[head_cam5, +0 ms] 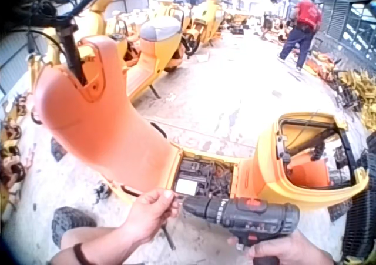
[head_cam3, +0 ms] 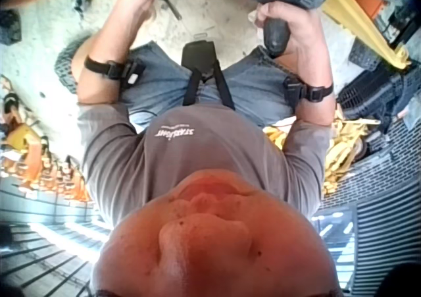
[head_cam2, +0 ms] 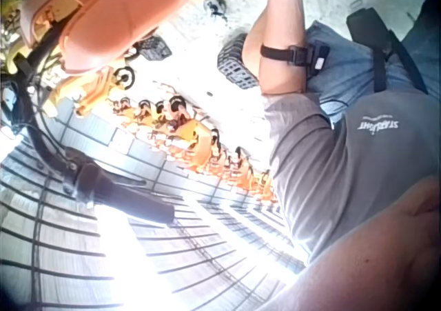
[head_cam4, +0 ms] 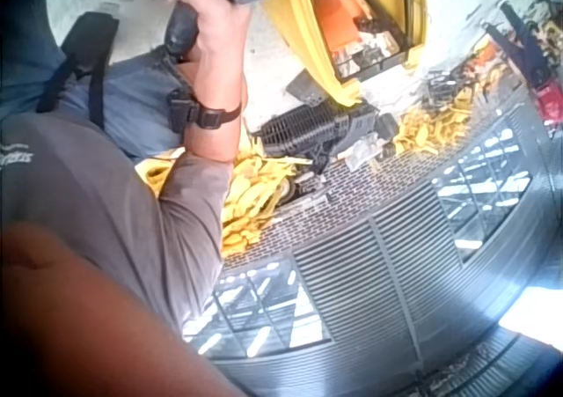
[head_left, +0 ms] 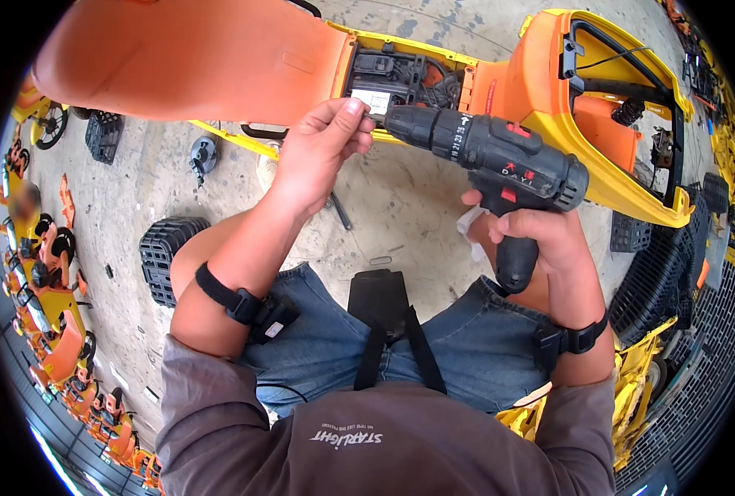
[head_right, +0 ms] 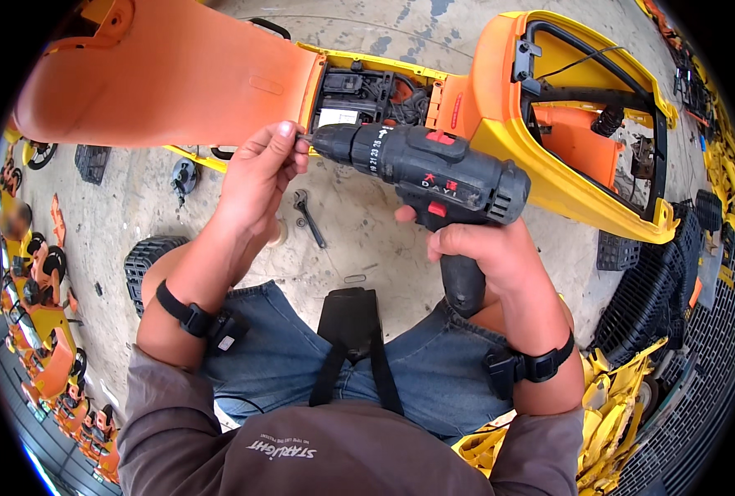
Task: The person works on the internal components of a yellow electric scooter, using a power drill to remove or secure fasteners and handling wires and connectors near the battery.
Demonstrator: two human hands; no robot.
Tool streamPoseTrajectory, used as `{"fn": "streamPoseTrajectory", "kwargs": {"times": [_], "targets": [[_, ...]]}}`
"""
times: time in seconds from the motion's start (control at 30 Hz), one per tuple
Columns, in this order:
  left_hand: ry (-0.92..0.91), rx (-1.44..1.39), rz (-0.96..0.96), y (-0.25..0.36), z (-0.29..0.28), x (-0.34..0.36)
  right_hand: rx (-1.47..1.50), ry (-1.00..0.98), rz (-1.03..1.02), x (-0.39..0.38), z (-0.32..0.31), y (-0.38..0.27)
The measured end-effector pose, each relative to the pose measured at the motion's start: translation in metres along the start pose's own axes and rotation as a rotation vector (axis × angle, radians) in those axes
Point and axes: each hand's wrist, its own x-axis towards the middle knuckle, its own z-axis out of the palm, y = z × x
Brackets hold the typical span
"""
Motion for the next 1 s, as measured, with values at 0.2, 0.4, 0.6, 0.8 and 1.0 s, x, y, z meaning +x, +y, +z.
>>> {"fn": "streamPoseTrajectory", "kwargs": {"times": [0.2,0.4,0.6,0.8,1.0], "targets": [[-0.057,-0.049,-0.049,-0.008,0.002,0.000,-0.056,0.054,-0.008,-0.006,-0.003,0.003],[-0.055,0.067,0.160,0.000,0.027,0.013,0.047,-0.071,-0.004,-0.004,-0.029,-0.014],[-0.100,-0.032,0.263,0.003,0.042,0.017,0.073,-0.067,-0.144,-0.016,-0.031,-0.018],[-0.142,-0.031,0.144,-0.011,0.048,0.018,0.060,-0.085,-0.126,-0.021,-0.043,-0.017],[-0.085,-0.070,-0.151,-0.073,0.049,0.043,-0.194,0.102,-0.017,-0.023,-0.037,-0.014]]}}
